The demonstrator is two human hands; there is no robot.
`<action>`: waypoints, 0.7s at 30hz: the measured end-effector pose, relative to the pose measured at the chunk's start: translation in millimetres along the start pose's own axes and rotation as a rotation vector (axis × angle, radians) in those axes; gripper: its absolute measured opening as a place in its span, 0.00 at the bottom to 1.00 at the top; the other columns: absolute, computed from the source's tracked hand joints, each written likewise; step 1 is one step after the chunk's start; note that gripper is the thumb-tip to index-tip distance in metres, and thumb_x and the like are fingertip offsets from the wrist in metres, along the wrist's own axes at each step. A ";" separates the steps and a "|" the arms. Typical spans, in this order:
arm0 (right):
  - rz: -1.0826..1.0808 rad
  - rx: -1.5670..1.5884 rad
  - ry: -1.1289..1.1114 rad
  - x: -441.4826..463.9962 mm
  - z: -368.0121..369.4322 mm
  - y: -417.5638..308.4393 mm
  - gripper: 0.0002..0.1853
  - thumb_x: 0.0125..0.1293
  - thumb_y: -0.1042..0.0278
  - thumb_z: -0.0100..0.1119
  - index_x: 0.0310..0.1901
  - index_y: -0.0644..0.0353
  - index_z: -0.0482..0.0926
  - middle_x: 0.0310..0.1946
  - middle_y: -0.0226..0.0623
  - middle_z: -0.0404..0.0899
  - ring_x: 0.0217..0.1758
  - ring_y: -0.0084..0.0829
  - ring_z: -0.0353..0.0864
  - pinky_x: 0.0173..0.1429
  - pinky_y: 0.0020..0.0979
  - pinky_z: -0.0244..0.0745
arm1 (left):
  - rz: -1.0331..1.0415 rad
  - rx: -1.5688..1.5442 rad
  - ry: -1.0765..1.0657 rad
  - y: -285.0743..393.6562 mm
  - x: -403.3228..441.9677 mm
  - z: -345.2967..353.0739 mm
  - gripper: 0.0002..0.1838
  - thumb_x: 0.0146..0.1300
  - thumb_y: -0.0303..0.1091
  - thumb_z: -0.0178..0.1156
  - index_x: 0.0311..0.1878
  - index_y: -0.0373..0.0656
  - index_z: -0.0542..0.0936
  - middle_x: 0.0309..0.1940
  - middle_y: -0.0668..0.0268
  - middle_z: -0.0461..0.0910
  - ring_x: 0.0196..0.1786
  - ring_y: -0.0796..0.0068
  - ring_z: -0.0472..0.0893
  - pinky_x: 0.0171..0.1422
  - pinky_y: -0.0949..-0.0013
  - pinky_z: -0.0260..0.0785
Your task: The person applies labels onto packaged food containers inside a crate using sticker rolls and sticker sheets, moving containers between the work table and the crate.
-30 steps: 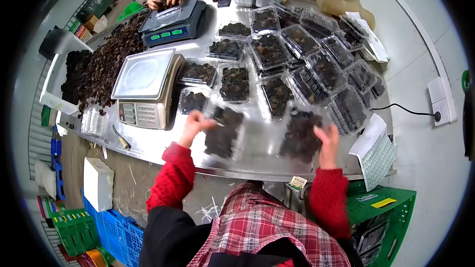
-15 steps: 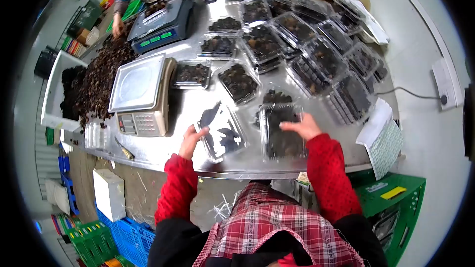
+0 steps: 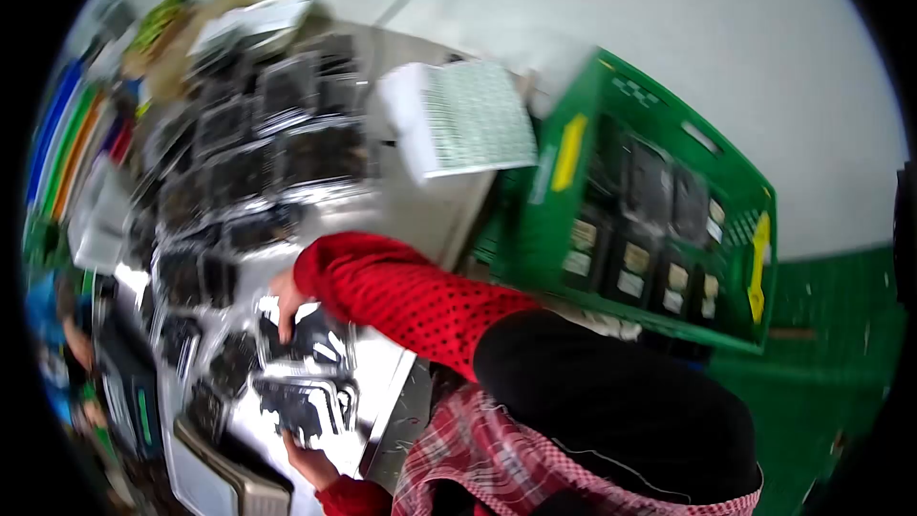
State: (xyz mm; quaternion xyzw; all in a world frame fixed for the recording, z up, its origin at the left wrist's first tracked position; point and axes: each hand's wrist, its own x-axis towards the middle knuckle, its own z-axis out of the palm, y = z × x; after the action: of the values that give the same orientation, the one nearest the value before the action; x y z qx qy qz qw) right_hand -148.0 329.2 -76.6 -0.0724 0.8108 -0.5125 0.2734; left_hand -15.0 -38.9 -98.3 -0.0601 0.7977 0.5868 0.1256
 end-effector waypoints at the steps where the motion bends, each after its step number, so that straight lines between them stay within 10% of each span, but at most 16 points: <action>1: 0.040 -0.103 0.020 -3.9 11.3 -5.1 0.39 0.32 0.38 0.82 0.34 0.71 0.85 0.29 0.45 0.85 0.32 0.36 0.83 0.37 0.35 0.76 | 0.246 0.457 0.041 -12.6 -3.0 -11.2 0.23 0.75 0.39 0.46 0.62 0.31 0.74 0.56 0.59 0.78 0.54 0.70 0.78 0.61 0.69 0.69; 3: -0.025 0.036 0.061 -36.0 24.4 13.5 0.34 0.32 0.43 0.84 0.30 0.70 0.85 0.28 0.45 0.85 0.31 0.36 0.84 0.36 0.35 0.77 | -0.234 -0.391 0.028 -3.8 -2.2 -1.4 0.27 0.73 0.46 0.52 0.66 0.35 0.70 0.62 0.58 0.76 0.61 0.64 0.76 0.67 0.64 0.66; 7: 0.007 0.495 0.191 -80.5 53.5 23.8 0.32 0.38 0.56 0.83 0.45 0.66 0.84 0.38 0.42 0.87 0.38 0.32 0.86 0.45 0.34 0.80 | -0.305 -0.470 -0.069 24.8 -4.9 9.1 0.28 0.73 0.47 0.52 0.67 0.35 0.69 0.64 0.60 0.74 0.64 0.66 0.73 0.71 0.63 0.60; 12: -0.184 0.697 0.390 -199.2 16.6 -17.8 0.40 0.42 0.59 0.82 0.55 0.71 0.75 0.48 0.48 0.83 0.51 0.38 0.82 0.58 0.36 0.75 | -0.033 -0.606 -0.453 44.7 25.2 -5.4 0.20 0.72 0.45 0.53 0.59 0.44 0.76 0.52 0.68 0.80 0.48 0.75 0.78 0.52 0.72 0.70; 13: -0.248 0.667 0.436 -241.3 2.9 -41.0 0.42 0.42 0.58 0.82 0.57 0.71 0.73 0.50 0.50 0.81 0.53 0.38 0.81 0.60 0.35 0.73 | 0.091 -0.523 -0.271 84.3 20.3 19.5 0.18 0.72 0.44 0.53 0.58 0.45 0.77 0.52 0.68 0.80 0.49 0.74 0.78 0.52 0.72 0.70; 15: -0.411 0.342 0.872 -314.2 -5.1 -67.6 0.41 0.43 0.57 0.82 0.57 0.71 0.73 0.51 0.50 0.81 0.55 0.38 0.80 0.63 0.35 0.71 | 0.244 -0.540 -0.619 161.0 19.1 53.9 0.19 0.72 0.45 0.53 0.55 0.40 0.78 0.55 0.63 0.78 0.59 0.72 0.73 0.68 0.66 0.57; 17: -0.586 0.517 0.981 -408.1 -9.7 -89.2 0.42 0.42 0.64 0.81 0.59 0.71 0.72 0.52 0.47 0.80 0.56 0.35 0.77 0.67 0.34 0.68 | 0.340 -0.547 -0.441 198.9 26.3 110.9 0.19 0.75 0.42 0.50 0.58 0.39 0.76 0.57 0.61 0.78 0.60 0.73 0.73 0.71 0.64 0.55; 21: -0.158 0.632 1.305 -594.4 21.8 -61.2 0.30 0.55 0.65 0.70 0.58 0.69 0.74 0.44 0.37 0.83 0.46 0.24 0.80 0.51 0.29 0.76 | 0.389 -0.350 -0.974 314.6 -78.9 288.9 0.11 0.72 0.35 0.51 0.46 0.40 0.78 0.39 0.66 0.80 0.37 0.74 0.78 0.44 0.69 0.71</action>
State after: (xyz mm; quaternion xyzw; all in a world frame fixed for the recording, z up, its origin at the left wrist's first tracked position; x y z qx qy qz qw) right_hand 352.7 519.9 189.0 0.2721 0.6144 -0.6789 -0.2957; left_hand 21.8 327.5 132.0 0.3469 0.5341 0.6831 0.3576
